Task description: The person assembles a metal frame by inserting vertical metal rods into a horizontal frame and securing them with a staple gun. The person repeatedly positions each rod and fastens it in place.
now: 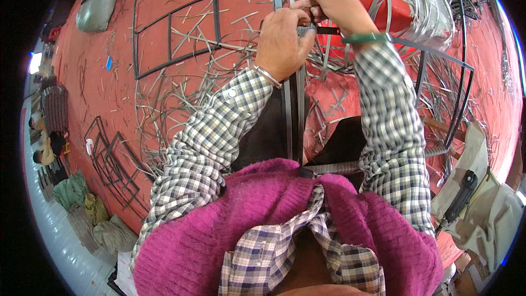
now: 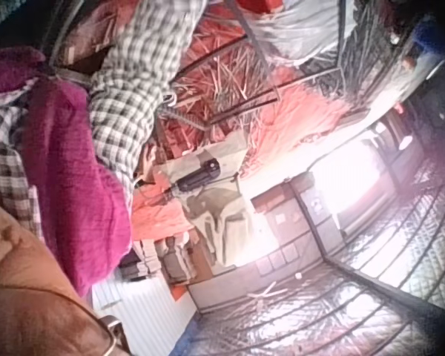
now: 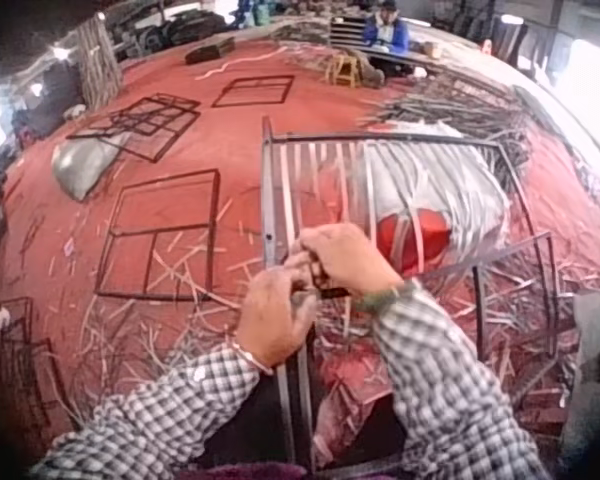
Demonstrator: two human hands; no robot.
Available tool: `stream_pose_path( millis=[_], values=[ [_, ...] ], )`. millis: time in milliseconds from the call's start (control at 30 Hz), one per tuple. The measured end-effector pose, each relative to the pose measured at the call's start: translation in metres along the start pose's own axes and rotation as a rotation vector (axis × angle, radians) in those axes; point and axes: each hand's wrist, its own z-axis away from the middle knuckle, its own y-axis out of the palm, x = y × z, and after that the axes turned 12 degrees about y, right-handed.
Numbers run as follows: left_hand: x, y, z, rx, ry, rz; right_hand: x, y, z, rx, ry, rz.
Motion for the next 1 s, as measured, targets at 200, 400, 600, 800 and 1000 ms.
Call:
stream_pose_path(
  millis=[200,400,600,800,1000],
  values=[
    [-0.01,0.0,-0.007,0.016,0.191,-0.261,0.003,-0.011,-0.021,-0.046,-0.115,0.674],
    [-0.014,-0.004,-0.011,0.117,0.162,-0.243,-0.031,-0.013,0.114,-0.11,-0.186,0.191],
    [-0.014,-0.006,-0.014,0.175,0.161,-0.247,-0.088,0.058,0.059,-0.17,-0.19,-0.662],
    [-0.012,-0.004,-0.013,0.236,0.14,-0.315,-0.111,0.056,0.05,-0.436,-0.174,-0.016],
    [-0.007,-0.007,-0.009,0.198,0.158,-0.219,-0.092,0.057,0.103,-0.387,0.113,-0.144]
  ],
)
